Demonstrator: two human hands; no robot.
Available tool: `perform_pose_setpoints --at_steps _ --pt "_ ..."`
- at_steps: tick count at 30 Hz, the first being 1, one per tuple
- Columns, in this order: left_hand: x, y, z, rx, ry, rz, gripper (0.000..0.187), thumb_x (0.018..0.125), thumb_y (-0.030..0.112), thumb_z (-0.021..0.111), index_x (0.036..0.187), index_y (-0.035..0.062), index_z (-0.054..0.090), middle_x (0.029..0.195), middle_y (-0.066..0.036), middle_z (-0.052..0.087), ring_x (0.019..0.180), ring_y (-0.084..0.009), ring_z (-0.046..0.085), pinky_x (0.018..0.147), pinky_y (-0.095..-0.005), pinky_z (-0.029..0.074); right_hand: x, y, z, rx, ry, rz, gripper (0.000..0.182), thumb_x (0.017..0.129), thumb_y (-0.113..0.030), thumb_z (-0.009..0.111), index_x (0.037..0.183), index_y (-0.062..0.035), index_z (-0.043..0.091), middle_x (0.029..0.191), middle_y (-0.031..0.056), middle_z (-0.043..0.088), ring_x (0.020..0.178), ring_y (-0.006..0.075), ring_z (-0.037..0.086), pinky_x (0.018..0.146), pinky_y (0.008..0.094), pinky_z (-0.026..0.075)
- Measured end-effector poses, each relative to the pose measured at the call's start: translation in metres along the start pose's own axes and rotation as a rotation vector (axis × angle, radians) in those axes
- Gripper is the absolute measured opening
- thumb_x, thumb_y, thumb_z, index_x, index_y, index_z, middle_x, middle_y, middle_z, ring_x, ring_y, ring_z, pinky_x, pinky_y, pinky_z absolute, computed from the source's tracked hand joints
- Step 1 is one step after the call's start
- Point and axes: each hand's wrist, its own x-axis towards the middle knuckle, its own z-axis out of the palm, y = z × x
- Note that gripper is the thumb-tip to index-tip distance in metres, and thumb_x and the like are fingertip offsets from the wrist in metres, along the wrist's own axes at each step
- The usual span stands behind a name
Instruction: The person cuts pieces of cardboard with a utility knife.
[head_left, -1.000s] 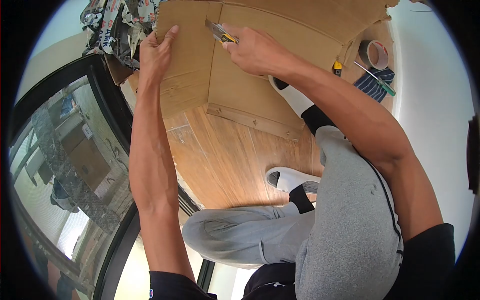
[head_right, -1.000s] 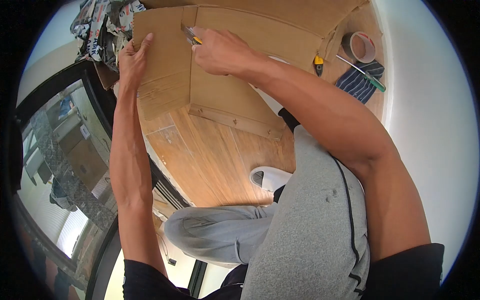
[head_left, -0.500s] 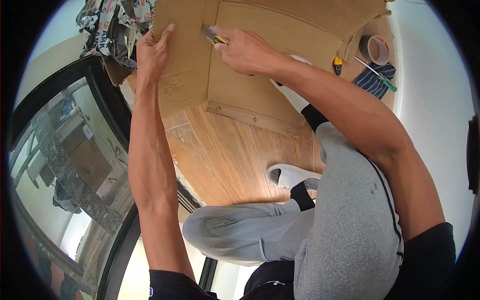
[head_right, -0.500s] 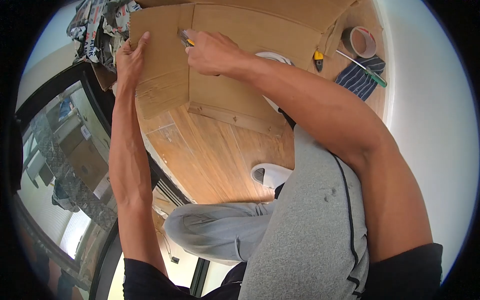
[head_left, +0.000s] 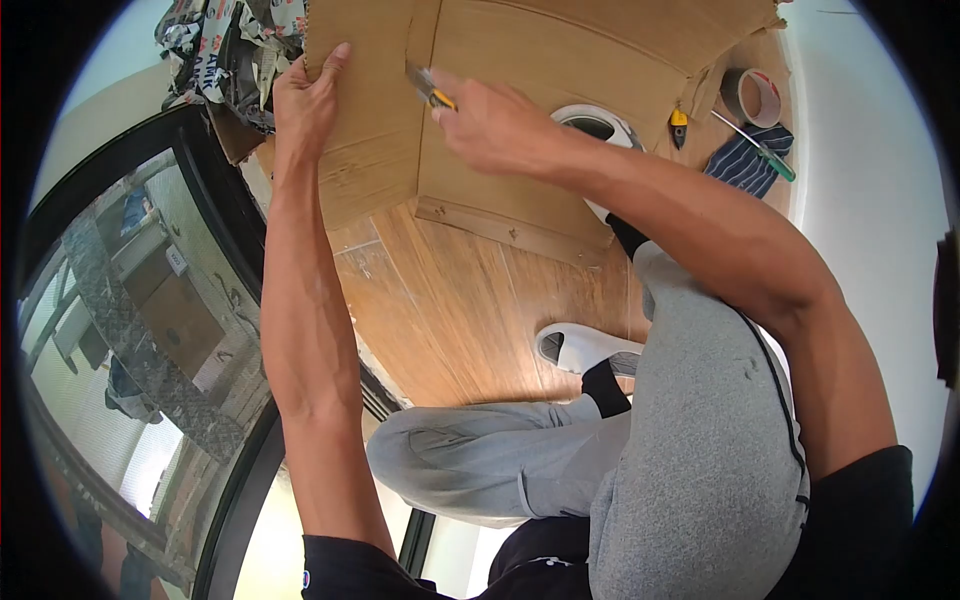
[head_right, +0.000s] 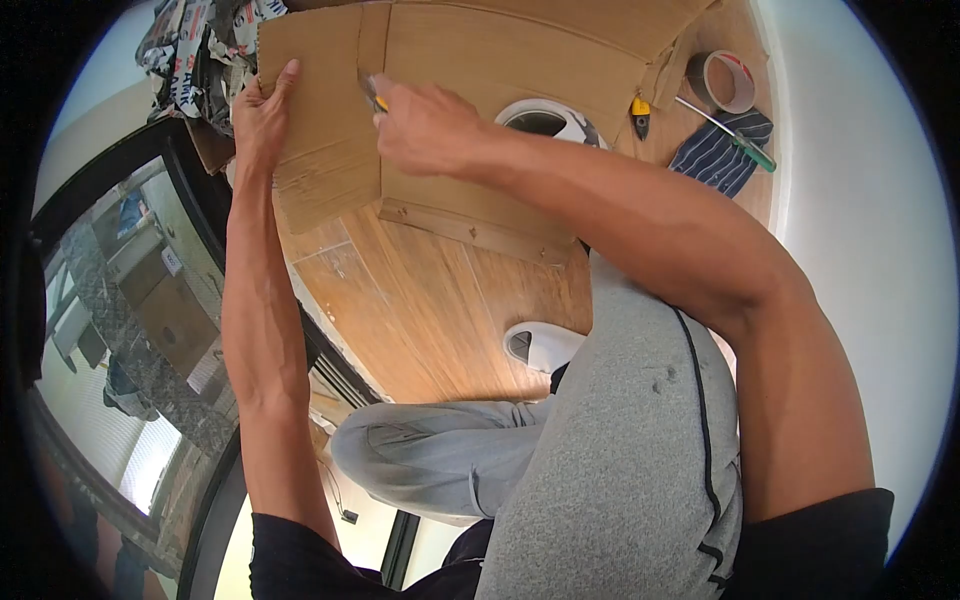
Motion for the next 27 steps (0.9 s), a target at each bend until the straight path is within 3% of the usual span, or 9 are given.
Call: perform_pose_setpoints --at_steps 5,11,15,21,27 --pt "0.006 -0.003 0.002 -0.007 -0.024 -0.056 0.032 0.096 0.027 0.069 0.112 -0.0002 0.071 0.095 -0.002 0.074 0.080 -0.0065 0.064 0.072 -0.0244 0.051 0.001 0.008 -0.002 -0.014 -0.021 -0.019 0.056 0.098 -0.024 0.046 0.149 -0.0012 0.038 0.077 0.0244 0.065 0.077 0.0417 0.066 0.077 0.0498 0.050" --pt "-0.001 0.001 0.004 -0.038 0.019 -0.021 0.031 0.096 0.026 0.070 0.112 0.0001 0.071 0.095 -0.003 0.074 0.079 -0.0068 0.064 0.071 -0.0246 0.052 -0.008 0.004 0.009 -0.013 -0.040 0.003 0.057 0.098 -0.024 0.046 0.149 -0.0023 0.036 0.076 0.0249 0.065 0.076 0.0433 0.064 0.077 0.0503 0.050" --pt "-0.001 0.000 0.003 -0.061 0.029 -0.037 0.031 0.096 0.026 0.070 0.113 0.0003 0.071 0.095 -0.002 0.074 0.080 -0.0061 0.064 0.072 -0.0244 0.051 -0.016 0.010 0.015 -0.065 0.008 -0.060 0.055 0.098 -0.024 0.046 0.149 -0.0038 0.038 0.074 0.0234 0.064 0.073 0.0418 0.063 0.075 0.0499 0.050" --pt "-0.004 -0.001 0.008 -0.017 0.009 -0.028 0.030 0.096 0.026 0.070 0.112 0.0007 0.071 0.095 -0.001 0.074 0.082 -0.0056 0.062 0.075 -0.0236 0.049 0.003 0.014 0.016 0.094 -0.054 -0.015 0.053 0.099 -0.023 0.046 0.149 -0.0085 0.037 0.074 0.0227 0.063 0.069 0.0412 0.062 0.070 0.0499 0.048" --pt "-0.001 -0.005 0.002 -0.047 0.044 -0.016 0.032 0.095 0.028 0.070 0.112 0.0012 0.071 0.096 -0.001 0.074 0.081 -0.0061 0.063 0.074 -0.0243 0.050 -0.022 0.014 0.027 -0.007 0.017 -0.082 0.052 0.099 -0.023 0.047 0.149 -0.0083 0.040 0.074 0.0226 0.063 0.072 0.0388 0.063 0.071 0.0487 0.049"
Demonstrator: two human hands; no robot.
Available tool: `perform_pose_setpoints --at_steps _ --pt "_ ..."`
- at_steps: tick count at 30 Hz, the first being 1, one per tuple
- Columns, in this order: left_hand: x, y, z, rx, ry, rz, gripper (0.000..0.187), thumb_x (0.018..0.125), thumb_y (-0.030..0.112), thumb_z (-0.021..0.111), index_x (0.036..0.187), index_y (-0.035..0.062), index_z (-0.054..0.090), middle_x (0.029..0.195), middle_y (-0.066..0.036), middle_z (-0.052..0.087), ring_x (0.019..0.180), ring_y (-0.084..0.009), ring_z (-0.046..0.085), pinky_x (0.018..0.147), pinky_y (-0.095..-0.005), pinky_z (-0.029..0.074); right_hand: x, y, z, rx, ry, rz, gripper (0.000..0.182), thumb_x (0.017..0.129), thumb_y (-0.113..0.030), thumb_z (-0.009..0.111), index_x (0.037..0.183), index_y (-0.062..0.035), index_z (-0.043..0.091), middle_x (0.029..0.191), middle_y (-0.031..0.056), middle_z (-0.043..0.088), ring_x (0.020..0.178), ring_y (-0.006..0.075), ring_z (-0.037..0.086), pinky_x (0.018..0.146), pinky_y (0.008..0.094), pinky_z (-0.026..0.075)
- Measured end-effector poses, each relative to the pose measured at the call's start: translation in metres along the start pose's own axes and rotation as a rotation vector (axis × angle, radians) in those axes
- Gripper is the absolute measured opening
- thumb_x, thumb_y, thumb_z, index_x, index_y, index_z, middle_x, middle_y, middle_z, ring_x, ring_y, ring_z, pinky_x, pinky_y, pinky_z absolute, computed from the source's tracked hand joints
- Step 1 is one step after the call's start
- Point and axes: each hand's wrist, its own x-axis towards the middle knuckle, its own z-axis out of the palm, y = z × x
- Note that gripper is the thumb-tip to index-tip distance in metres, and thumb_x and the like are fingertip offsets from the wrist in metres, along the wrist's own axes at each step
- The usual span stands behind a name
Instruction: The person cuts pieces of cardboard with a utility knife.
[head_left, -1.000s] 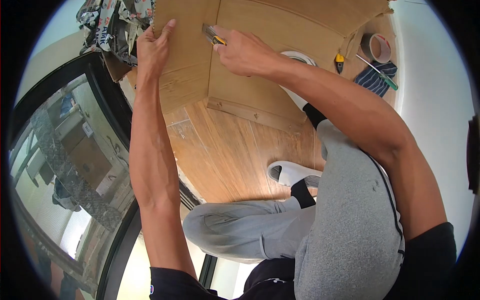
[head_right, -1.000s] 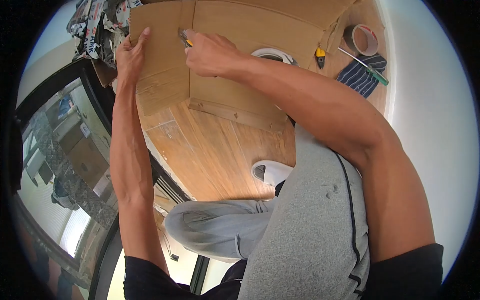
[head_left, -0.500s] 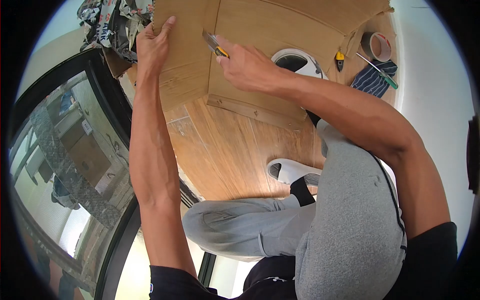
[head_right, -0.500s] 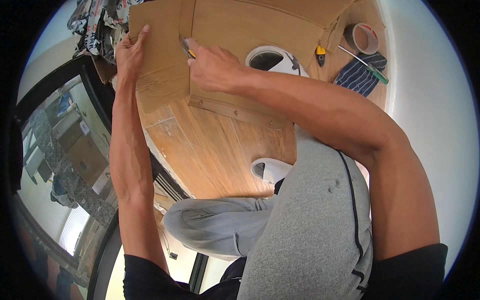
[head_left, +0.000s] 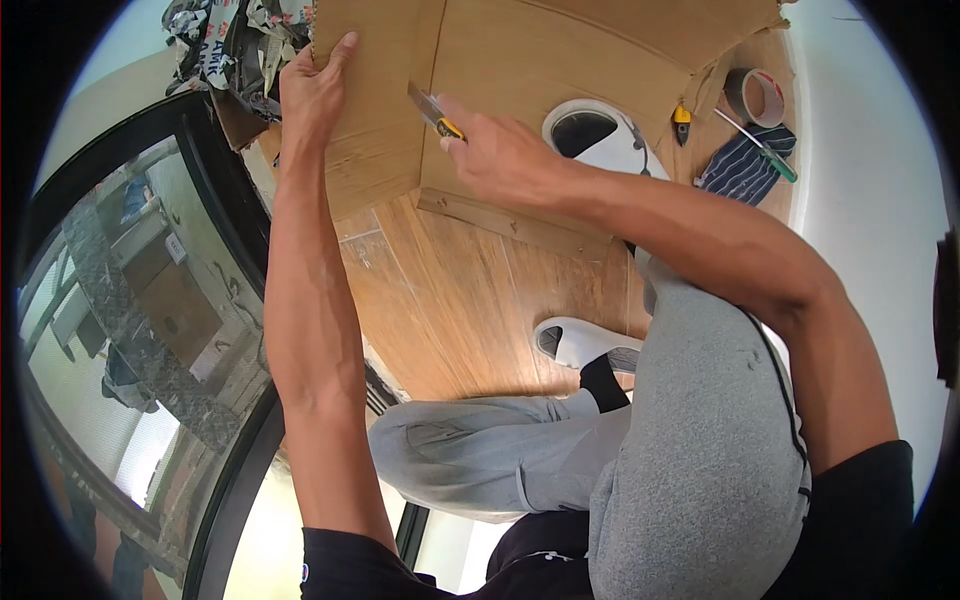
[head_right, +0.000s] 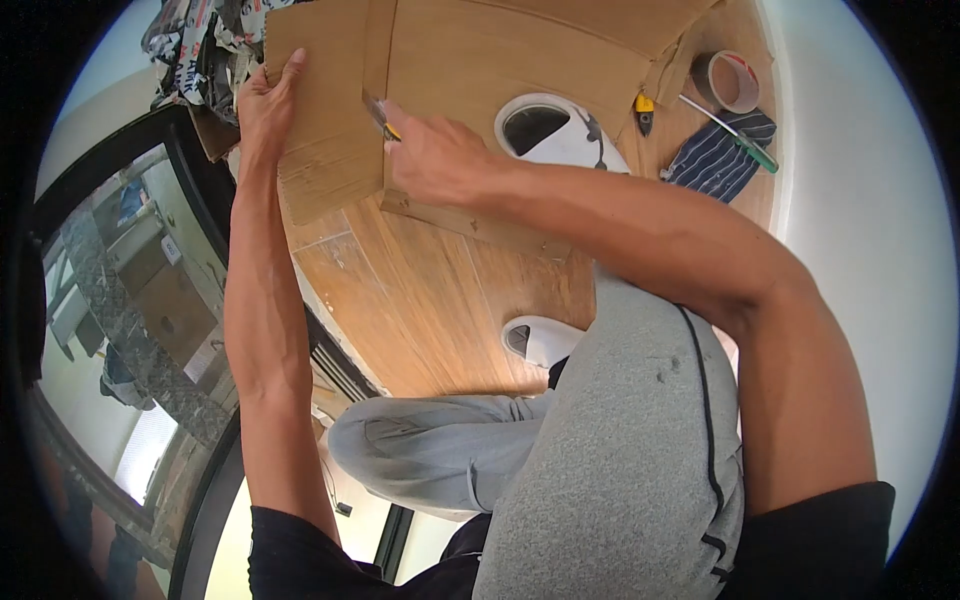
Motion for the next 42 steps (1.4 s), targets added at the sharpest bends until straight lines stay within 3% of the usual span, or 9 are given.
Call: perform_pose_setpoints --at_steps 6,8,12,14,21,23,26,38,42 --pt "0.000 0.000 0.003 0.057 -0.010 -0.008 0.032 0.095 0.030 0.071 0.112 0.0028 0.072 0.094 -0.002 0.074 0.078 -0.0068 0.063 0.071 -0.0253 0.051 0.008 0.002 -0.009 0.082 -0.086 0.016 0.053 0.099 -0.022 0.047 0.150 -0.0062 0.038 0.078 0.0249 0.064 0.075 0.0405 0.064 0.074 0.0493 0.049" --pt "0.002 -0.005 -0.001 0.072 -0.008 0.012 0.032 0.094 0.030 0.071 0.111 0.0029 0.073 0.093 -0.002 0.074 0.077 -0.0067 0.064 0.070 -0.0254 0.051 0.010 -0.005 -0.005 0.091 -0.099 0.089 0.047 0.097 -0.021 0.049 0.139 -0.0018 0.044 0.103 0.0302 0.066 0.099 0.0487 0.062 0.088 0.0548 0.048" --pt "-0.005 0.003 -0.001 0.074 0.022 -0.017 0.032 0.094 0.031 0.072 0.110 0.0031 0.073 0.091 -0.001 0.074 0.077 -0.0059 0.063 0.070 -0.0249 0.051 -0.005 -0.013 0.000 0.053 -0.150 0.109 0.047 0.097 -0.020 0.048 0.140 -0.0019 0.044 0.099 0.0299 0.067 0.095 0.0489 0.063 0.085 0.0551 0.049" --pt "-0.003 -0.002 -0.003 -0.001 0.024 -0.029 0.032 0.094 0.031 0.072 0.109 0.0033 0.073 0.090 0.000 0.074 0.077 -0.0056 0.063 0.070 -0.0245 0.051 -0.017 -0.004 0.011 0.013 -0.108 0.043 0.053 0.100 -0.022 0.047 0.148 -0.0037 0.038 0.076 0.0257 0.063 0.073 0.0419 0.062 0.073 0.0506 0.047" --pt "-0.005 0.003 0.003 0.052 -0.001 -0.049 0.031 0.094 0.030 0.071 0.110 0.0040 0.073 0.092 -0.001 0.074 0.078 -0.0058 0.063 0.071 -0.0235 0.050 0.005 0.010 0.017 0.102 -0.069 -0.004 0.053 0.100 -0.022 0.046 0.148 -0.0038 0.038 0.079 0.0271 0.064 0.078 0.0442 0.064 0.076 0.0515 0.048" --pt "-0.003 0.000 0.001 0.059 0.013 -0.018 0.031 0.094 0.031 0.071 0.110 0.0043 0.073 0.093 -0.001 0.074 0.078 -0.0060 0.063 0.071 -0.0230 0.050 0.004 -0.009 0.009 0.091 -0.168 0.132 0.052 0.098 -0.021 0.047 0.146 -0.0034 0.039 0.099 0.0312 0.067 0.098 0.0491 0.063 0.087 0.0546 0.049" --pt "-0.006 0.004 0.001 0.059 0.028 -0.025 0.032 0.094 0.031 0.071 0.110 0.0036 0.073 0.093 -0.001 0.074 0.078 -0.0061 0.063 0.072 -0.0234 0.050 -0.008 0.008 0.025 0.011 -0.088 -0.021 0.055 0.100 -0.023 0.046 0.151 -0.0050 0.035 0.078 0.0251 0.064 0.074 0.0422 0.063 0.074 0.0506 0.048" --pt "-0.039 -0.014 -0.029 0.500 -0.063 -0.068 0.044 0.089 0.039 0.075 0.105 -0.0016 0.074 0.091 -0.003 0.074 0.075 -0.0079 0.063 0.069 -0.0256 0.050 -0.019 -0.001 0.015 0.086 -0.201 0.138 0.054 0.100 -0.023 0.048 0.149 -0.0055 0.038 0.077 0.0228 0.064 0.071 0.0405 0.061 0.073 0.0491 0.048" --pt "-0.065 -0.030 -0.022 0.251 0.099 -0.192 0.044 0.089 0.040 0.075 0.102 -0.0020 0.074 0.088 -0.002 0.073 0.075 -0.0066 0.060 0.069 -0.0243 0.048 -0.004 0.018 0.038 0.126 -0.080 -0.004 0.053 0.100 -0.023 0.048 0.149 -0.0055 0.039 0.079 0.0235 0.065 0.075 0.0423 0.062 0.074 0.0501 0.048"
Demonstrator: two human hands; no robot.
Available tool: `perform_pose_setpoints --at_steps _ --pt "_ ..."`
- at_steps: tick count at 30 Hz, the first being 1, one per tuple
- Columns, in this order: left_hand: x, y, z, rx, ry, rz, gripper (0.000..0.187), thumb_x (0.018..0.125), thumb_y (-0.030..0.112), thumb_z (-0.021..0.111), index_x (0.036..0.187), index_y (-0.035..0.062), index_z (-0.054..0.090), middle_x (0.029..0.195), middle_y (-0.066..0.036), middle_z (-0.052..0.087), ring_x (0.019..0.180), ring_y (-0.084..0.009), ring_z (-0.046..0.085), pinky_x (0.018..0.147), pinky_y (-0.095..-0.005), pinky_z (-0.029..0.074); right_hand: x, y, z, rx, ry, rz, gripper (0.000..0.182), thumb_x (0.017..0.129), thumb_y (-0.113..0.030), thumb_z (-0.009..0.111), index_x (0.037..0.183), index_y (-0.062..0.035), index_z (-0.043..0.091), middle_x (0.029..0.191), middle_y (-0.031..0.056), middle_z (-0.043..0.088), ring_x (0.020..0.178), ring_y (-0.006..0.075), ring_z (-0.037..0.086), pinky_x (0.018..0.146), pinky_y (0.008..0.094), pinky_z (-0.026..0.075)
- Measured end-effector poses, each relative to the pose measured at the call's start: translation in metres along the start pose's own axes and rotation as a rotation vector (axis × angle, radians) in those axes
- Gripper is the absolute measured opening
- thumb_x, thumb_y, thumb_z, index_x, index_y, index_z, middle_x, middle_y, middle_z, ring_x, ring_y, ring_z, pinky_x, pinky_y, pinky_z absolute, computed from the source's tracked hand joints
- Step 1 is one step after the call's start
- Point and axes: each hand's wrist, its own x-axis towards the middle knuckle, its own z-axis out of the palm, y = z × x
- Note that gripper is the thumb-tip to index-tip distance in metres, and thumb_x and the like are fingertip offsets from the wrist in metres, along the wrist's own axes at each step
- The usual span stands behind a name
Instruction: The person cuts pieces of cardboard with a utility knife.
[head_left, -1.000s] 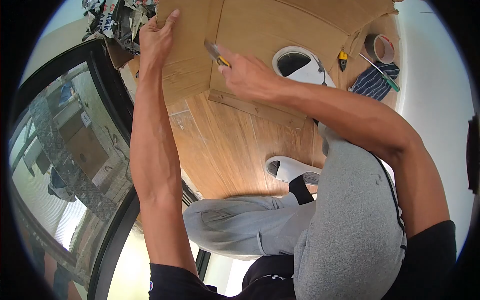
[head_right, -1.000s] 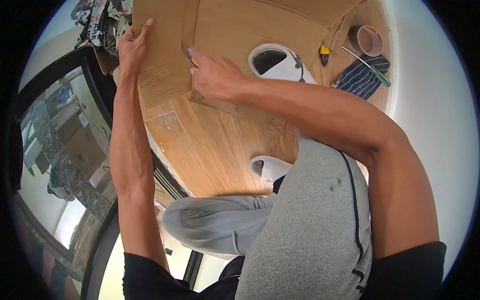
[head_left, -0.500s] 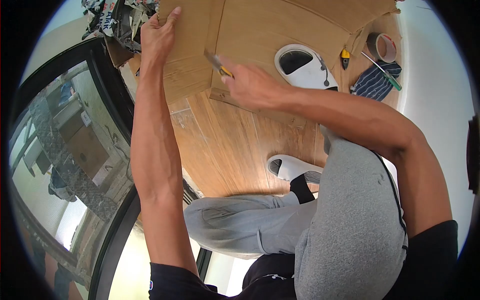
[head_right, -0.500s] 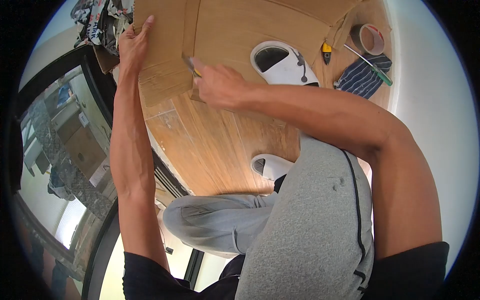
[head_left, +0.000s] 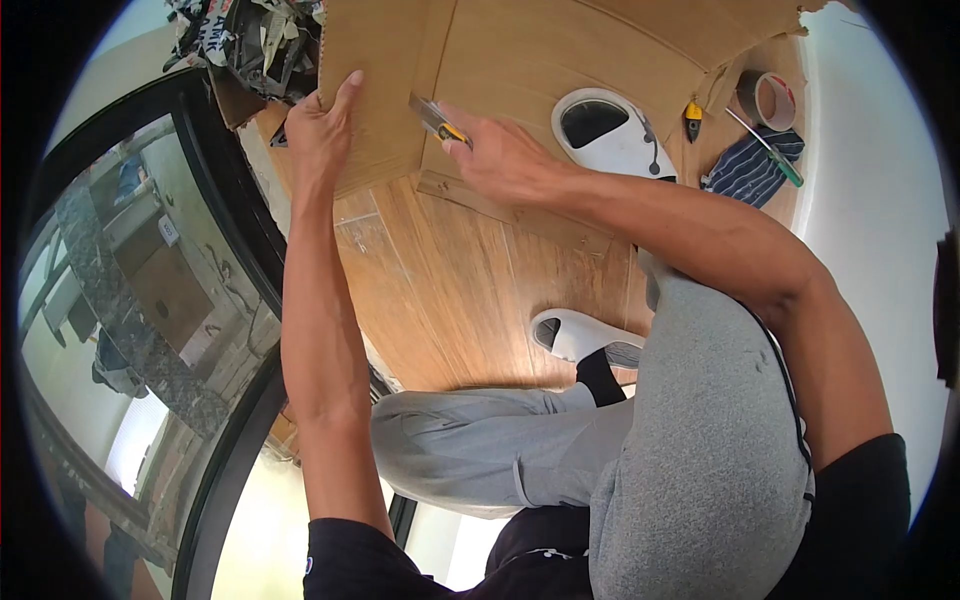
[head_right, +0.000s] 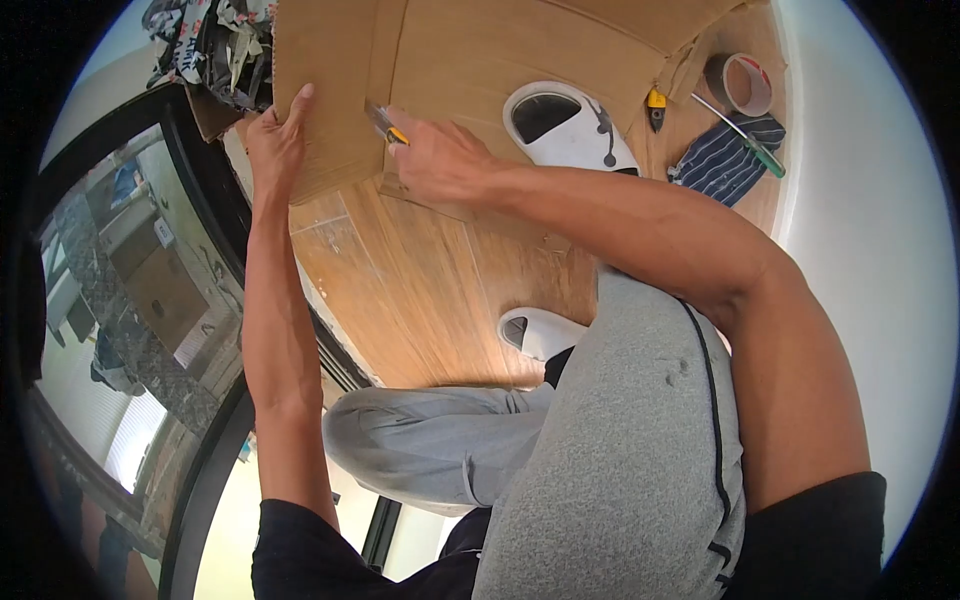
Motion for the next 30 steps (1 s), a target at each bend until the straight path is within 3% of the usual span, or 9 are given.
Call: perform_pose_setpoints --at_steps 3,5,11,24,27,30 --pt "-0.002 0.005 0.003 -0.010 -0.001 -0.015 0.044 0.090 0.040 0.075 0.102 -0.0014 0.075 0.086 -0.001 0.072 0.076 -0.0059 0.059 0.068 -0.0231 0.047 0.007 0.000 0.003 -0.037 0.075 -0.054 0.053 0.099 -0.022 0.048 0.149 -0.0053 0.038 0.081 0.0254 0.065 0.080 0.0444 0.063 0.076 0.0509 0.048" --pt "-0.005 0.005 0.004 -0.098 0.009 0.043 0.043 0.090 0.040 0.075 0.102 -0.0008 0.075 0.086 -0.001 0.072 0.076 -0.0060 0.059 0.069 -0.0231 0.047 -0.003 -0.020 -0.009 -0.050 -0.080 0.095 0.053 0.099 -0.022 0.047 0.149 -0.0055 0.038 0.081 0.0261 0.065 0.079 0.0448 0.063 0.076 0.0512 0.048" --pt "-0.005 0.004 0.003 -0.097 0.008 0.032 0.041 0.091 0.039 0.074 0.102 -0.0009 0.075 0.088 -0.001 0.073 0.078 -0.0062 0.060 0.070 -0.0231 0.048 -0.023 -0.022 -0.006 -0.094 -0.178 0.152 0.055 0.099 -0.023 0.047 0.151 -0.0061 0.035 0.077 0.0251 0.064 0.072 0.0426 0.061 0.074 0.0511 0.048" --pt "-0.010 0.009 0.004 -0.101 0.043 0.047 0.042 0.091 0.041 0.074 0.102 0.0000 0.076 0.086 -0.002 0.073 0.077 -0.0072 0.062 0.070 -0.0242 0.049 -0.030 -0.010 0.001 -0.105 -0.169 0.077 0.055 0.100 -0.024 0.046 0.152 -0.0091 0.035 0.077 0.0257 0.064 0.072 0.0425 0.062 0.075 0.0517 0.048" --pt "-0.009 0.010 0.004 0.048 0.064 0.039 0.045 0.089 0.044 0.075 0.102 0.0009 0.076 0.085 -0.002 0.074 0.076 -0.0077 0.062 0.070 -0.0255 0.049 -0.025 -0.009 -0.005 -0.008 -0.247 0.163 0.056 0.100 -0.026 0.045 0.153 -0.0099 0.034 0.083 0.0273 0.065 0.077 0.0426 0.063 0.080 0.0510 0.048" --pt "-0.011 0.016 0.009 0.127 0.053 0.060 0.047 0.088 0.046 0.075 0.102 0.0013 0.076 0.085 -0.003 0.075 0.076 -0.0084 0.062 0.072 -0.0263 0.050 -0.013 0.011 0.002 0.013 -0.187 0.041 0.057 0.100 -0.027 0.046 0.153 -0.0097 0.034 0.087 0.0272 0.066 0.084 0.0427 0.064 0.085 0.0496 0.048"
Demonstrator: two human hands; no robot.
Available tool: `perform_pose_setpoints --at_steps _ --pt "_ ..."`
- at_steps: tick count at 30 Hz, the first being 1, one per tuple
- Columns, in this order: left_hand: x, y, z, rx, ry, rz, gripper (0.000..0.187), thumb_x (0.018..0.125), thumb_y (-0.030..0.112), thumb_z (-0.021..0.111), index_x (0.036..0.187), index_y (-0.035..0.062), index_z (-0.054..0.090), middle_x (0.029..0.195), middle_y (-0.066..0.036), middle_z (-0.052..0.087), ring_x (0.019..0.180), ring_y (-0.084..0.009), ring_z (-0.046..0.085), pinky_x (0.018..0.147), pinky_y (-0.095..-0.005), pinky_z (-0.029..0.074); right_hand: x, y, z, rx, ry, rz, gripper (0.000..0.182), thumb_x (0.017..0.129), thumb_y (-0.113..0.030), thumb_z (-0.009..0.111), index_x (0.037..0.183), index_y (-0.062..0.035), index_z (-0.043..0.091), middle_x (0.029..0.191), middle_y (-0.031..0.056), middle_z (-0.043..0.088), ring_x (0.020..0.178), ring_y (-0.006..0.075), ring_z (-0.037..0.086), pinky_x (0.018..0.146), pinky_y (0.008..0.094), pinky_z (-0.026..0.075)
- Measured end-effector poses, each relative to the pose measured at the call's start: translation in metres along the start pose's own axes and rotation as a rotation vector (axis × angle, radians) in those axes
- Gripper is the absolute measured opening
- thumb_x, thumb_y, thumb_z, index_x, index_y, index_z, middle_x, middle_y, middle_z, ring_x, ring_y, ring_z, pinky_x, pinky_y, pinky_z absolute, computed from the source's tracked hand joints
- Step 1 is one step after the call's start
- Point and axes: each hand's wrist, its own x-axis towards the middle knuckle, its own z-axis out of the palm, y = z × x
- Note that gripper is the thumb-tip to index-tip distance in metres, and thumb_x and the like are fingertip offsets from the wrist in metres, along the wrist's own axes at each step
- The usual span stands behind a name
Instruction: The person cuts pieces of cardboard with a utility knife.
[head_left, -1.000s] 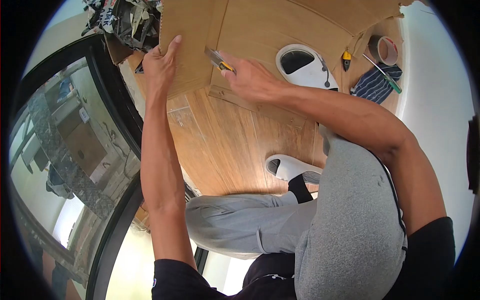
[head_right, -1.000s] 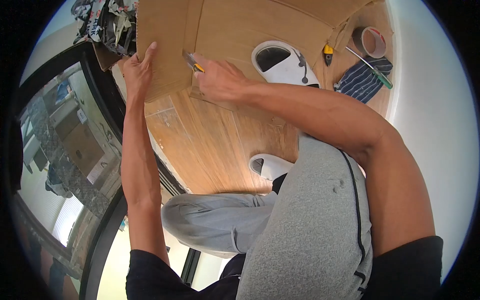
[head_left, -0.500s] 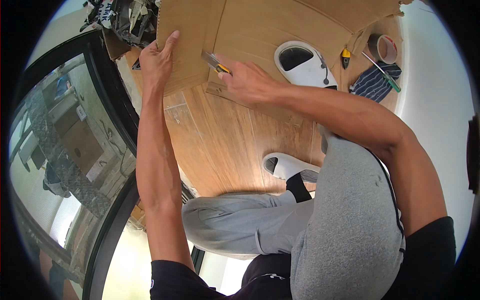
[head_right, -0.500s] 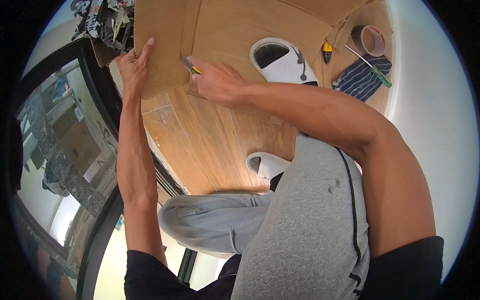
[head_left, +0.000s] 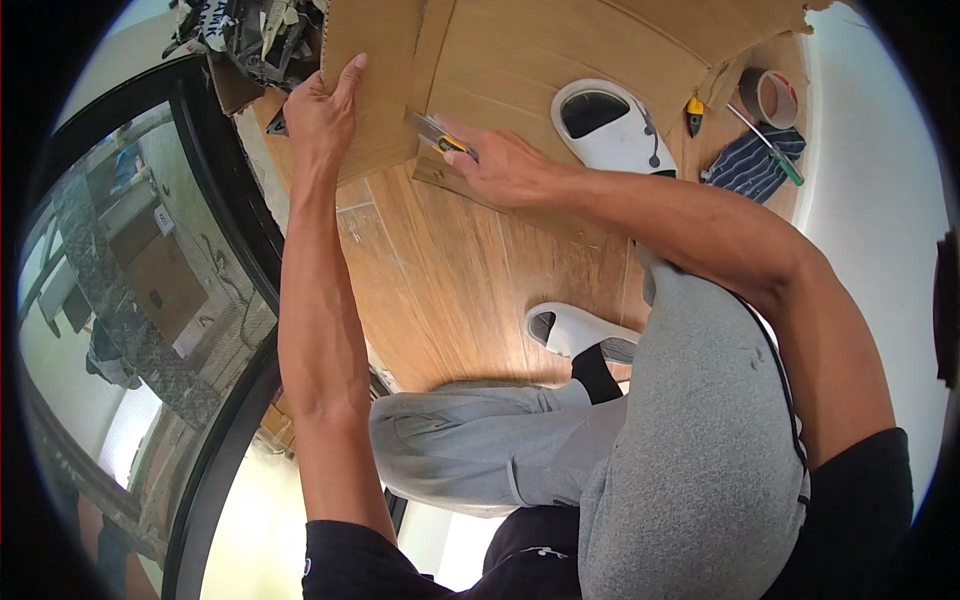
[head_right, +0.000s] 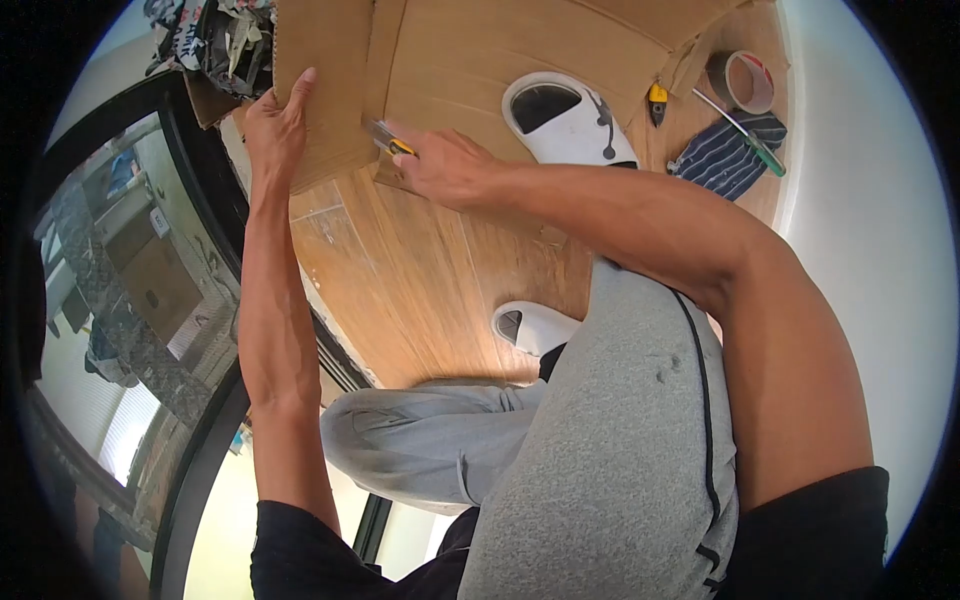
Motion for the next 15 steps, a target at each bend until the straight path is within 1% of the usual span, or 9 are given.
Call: perform_pose_setpoints --at_steps 2,3,5,6,8,9,11,15 --pt "0.001 -0.003 0.001 0.005 0.016 0.021 0.046 0.088 0.045 0.075 0.102 0.0012 0.076 0.086 -0.003 0.075 0.076 -0.0079 0.063 0.071 -0.0257 0.050 0.009 -0.001 0.005 0.023 -0.001 0.005 0.057 0.100 -0.027 0.046 0.153 -0.0093 0.034 0.089 0.0267 0.065 0.090 0.0421 0.064 0.090 0.0482 0.047" --pt "0.000 -0.003 0.002 0.004 0.010 0.018 0.046 0.088 0.045 0.075 0.102 0.0012 0.076 0.086 -0.003 0.075 0.076 -0.0079 0.063 0.071 -0.0257 0.050 0.007 -0.006 0.004 0.026 -0.001 0.011 0.057 0.100 -0.027 0.046 0.153 -0.0093 0.034 0.089 0.0267 0.065 0.090 0.0421 0.064 0.090 0.0482 0.047" --pt "-0.001 -0.002 0.002 -0.096 0.028 0.042 0.044 0.089 0.044 0.075 0.102 0.0013 0.076 0.084 -0.003 0.075 0.075 -0.0069 0.062 0.070 -0.0252 0.049 -0.001 -0.016 0.000 0.019 -0.027 0.076 0.056 0.100 -0.026 0.046 0.153 -0.0108 0.034 0.087 0.0255 0.066 0.084 0.0417 0.064 0.085 0.0489 0.049" --pt "-0.002 -0.001 0.001 -0.098 0.027 0.042 0.044 0.089 0.044 0.075 0.102 0.0013 0.076 0.084 -0.003 0.075 0.075 -0.0069 0.062 0.070 -0.0252 0.049 -0.007 -0.017 0.002 0.017 -0.026 0.078 0.056 0.100 -0.026 0.046 0.153 -0.0108 0.034 0.087 0.0255 0.066 0.084 0.0417 0.064 0.085 0.0489 0.049" --pt "-0.003 0.003 -0.004 -0.212 -0.026 0.018 0.043 0.089 0.043 0.075 0.102 0.0013 0.076 0.083 -0.003 0.074 0.073 -0.0064 0.061 0.069 -0.0252 0.049 -0.019 -0.021 0.004 -0.004 -0.094 0.084 0.055 0.100 -0.026 0.045 0.152 -0.0123 0.035 0.084 0.0243 0.066 0.078 0.0409 0.064 0.080 0.0496 0.050" --pt "-0.001 0.001 -0.004 -0.215 -0.017 0.021 0.043 0.089 0.043 0.075 0.102 0.0013 0.076 0.083 -0.003 0.074 0.073 -0.0064 0.061 0.069 -0.0252 0.049 -0.019 -0.022 0.002 -0.013 -0.094 0.077 0.055 0.100 -0.026 0.045 0.152 -0.0123 0.035 0.084 0.0243 0.066 0.078 0.0409 0.064 0.080 0.0496 0.050" --pt "0.000 -0.004 -0.002 -0.033 0.021 0.007 0.043 0.089 0.043 0.075 0.102 0.0017 0.076 0.082 -0.003 0.074 0.072 -0.0067 0.061 0.068 -0.0256 0.049 -0.017 -0.024 0.001 -0.046 -0.114 0.107 0.055 0.099 -0.025 0.045 0.152 -0.0139 0.035 0.081 0.0230 0.066 0.074 0.0404 0.063 0.075 0.0500 0.050" --pt "0.000 -0.002 0.001 0.009 0.019 0.027 0.043 0.089 0.043 0.075 0.102 0.0023 0.076 0.081 -0.003 0.074 0.072 -0.0068 0.060 0.068 -0.0259 0.049 -0.003 -0.014 0.005 -0.062 -0.084 0.091 0.056 0.099 -0.025 0.045 0.152 -0.0131 0.035 0.081 0.0234 0.065 0.074 0.0400 0.063 0.075 0.0496 0.050"
